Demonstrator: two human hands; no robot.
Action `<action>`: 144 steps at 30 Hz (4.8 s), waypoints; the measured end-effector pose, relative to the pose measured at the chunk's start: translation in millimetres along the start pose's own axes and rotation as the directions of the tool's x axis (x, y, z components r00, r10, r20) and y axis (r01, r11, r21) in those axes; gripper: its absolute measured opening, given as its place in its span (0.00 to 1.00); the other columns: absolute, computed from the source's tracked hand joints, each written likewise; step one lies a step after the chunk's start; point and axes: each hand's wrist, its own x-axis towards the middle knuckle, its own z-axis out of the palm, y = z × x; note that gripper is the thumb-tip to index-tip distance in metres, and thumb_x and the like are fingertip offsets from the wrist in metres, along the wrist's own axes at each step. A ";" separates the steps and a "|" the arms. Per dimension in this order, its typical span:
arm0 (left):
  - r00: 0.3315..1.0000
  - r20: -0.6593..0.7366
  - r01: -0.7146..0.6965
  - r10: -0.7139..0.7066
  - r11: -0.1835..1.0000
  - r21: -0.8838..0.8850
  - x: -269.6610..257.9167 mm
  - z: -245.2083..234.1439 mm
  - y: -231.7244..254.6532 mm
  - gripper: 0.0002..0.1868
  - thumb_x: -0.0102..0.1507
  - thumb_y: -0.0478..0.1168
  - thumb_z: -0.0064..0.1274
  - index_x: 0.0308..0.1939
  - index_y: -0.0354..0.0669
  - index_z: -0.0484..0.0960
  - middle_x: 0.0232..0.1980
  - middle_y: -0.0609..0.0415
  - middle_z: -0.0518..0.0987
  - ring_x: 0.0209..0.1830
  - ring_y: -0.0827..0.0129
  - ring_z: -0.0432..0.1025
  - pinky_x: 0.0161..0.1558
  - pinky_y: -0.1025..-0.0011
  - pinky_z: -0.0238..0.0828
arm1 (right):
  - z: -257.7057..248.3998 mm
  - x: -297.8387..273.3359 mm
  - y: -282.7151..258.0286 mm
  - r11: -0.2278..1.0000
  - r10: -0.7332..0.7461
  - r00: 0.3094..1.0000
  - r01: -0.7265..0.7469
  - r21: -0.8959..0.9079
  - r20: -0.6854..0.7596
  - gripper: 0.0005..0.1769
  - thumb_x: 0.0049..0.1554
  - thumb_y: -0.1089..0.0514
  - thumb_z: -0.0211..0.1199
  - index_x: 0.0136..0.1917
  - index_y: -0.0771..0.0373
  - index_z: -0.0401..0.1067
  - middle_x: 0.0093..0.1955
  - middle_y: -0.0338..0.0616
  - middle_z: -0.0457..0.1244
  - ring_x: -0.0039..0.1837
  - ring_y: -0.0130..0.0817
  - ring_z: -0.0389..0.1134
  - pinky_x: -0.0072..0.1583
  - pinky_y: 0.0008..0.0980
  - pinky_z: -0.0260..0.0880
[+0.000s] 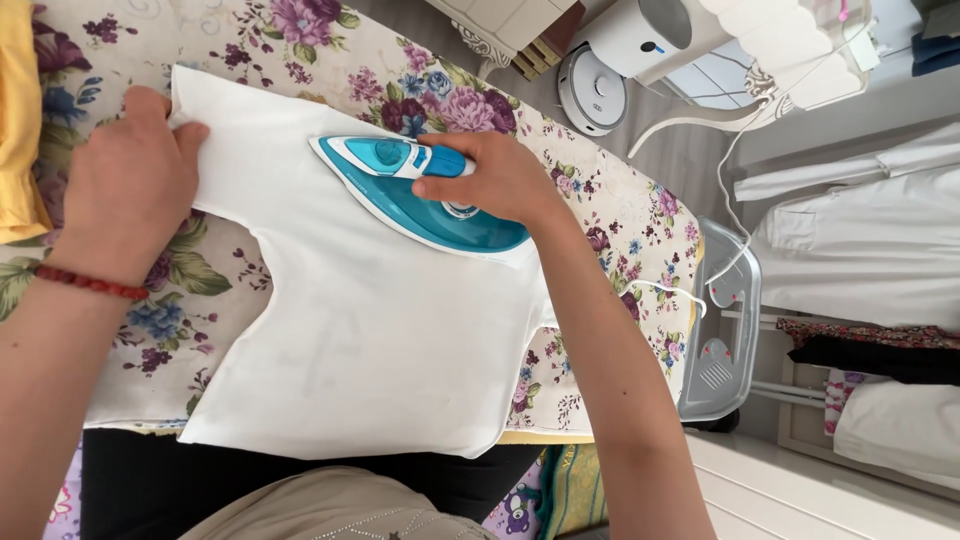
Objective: Ironing a white t-shirt on an ironing board.
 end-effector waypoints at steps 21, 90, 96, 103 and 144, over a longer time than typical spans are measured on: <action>0.954 -0.247 0.163 -0.170 0.985 -0.051 57.6 28.3 0.6 0.18 0.73 0.52 0.56 0.42 0.40 0.78 0.33 0.40 0.82 0.30 0.43 0.78 0.31 0.50 0.73 | 22.0 20.0 -51.8 0.998 0.018 0.994 -0.024 -0.052 -0.112 0.35 0.46 0.28 0.67 0.62 0.44 0.78 0.47 0.41 0.74 0.50 0.39 0.76 0.55 0.37 0.72; 0.952 -0.130 0.248 -0.275 0.950 -0.191 -90.8 -42.6 37.1 0.13 0.66 0.46 0.60 0.48 0.44 0.80 0.42 0.48 0.81 0.34 0.47 0.77 0.32 0.52 0.73 | 53.2 73.8 -143.3 0.970 -0.242 0.951 0.239 0.041 0.190 0.37 0.42 0.35 0.71 0.63 0.47 0.78 0.39 0.35 0.73 0.32 0.24 0.70 0.38 0.28 0.70; 0.978 -0.126 0.164 -0.168 0.985 -0.047 -82.6 -41.6 11.9 0.07 0.68 0.48 0.60 0.46 0.53 0.84 0.43 0.54 0.79 0.34 0.52 0.76 0.31 0.56 0.72 | 44.5 68.8 -152.2 0.988 -0.155 0.949 0.146 0.053 0.273 0.38 0.42 0.37 0.71 0.65 0.47 0.77 0.31 0.38 0.68 0.26 0.25 0.62 0.32 0.30 0.63; 0.966 -0.191 0.184 -0.176 0.982 0.028 -97.9 -37.3 20.3 0.08 0.71 0.49 0.58 0.44 0.52 0.84 0.43 0.55 0.79 0.31 0.54 0.76 0.30 0.59 0.71 | 50.0 70.3 -157.2 0.977 -0.204 0.925 0.211 0.012 0.320 0.41 0.41 0.37 0.71 0.67 0.50 0.75 0.31 0.34 0.68 0.25 0.25 0.62 0.32 0.30 0.64; 0.982 0.129 0.183 -0.141 0.893 -0.412 -150.2 -4.7 102.0 0.21 0.69 0.46 0.49 0.25 0.36 0.75 0.24 0.35 0.77 0.25 0.38 0.73 0.29 0.47 0.70 | 32.7 66.9 -77.1 0.932 -0.323 0.943 0.331 -0.148 0.072 0.33 0.43 0.35 0.72 0.61 0.46 0.79 0.46 0.42 0.73 0.48 0.39 0.75 0.51 0.37 0.74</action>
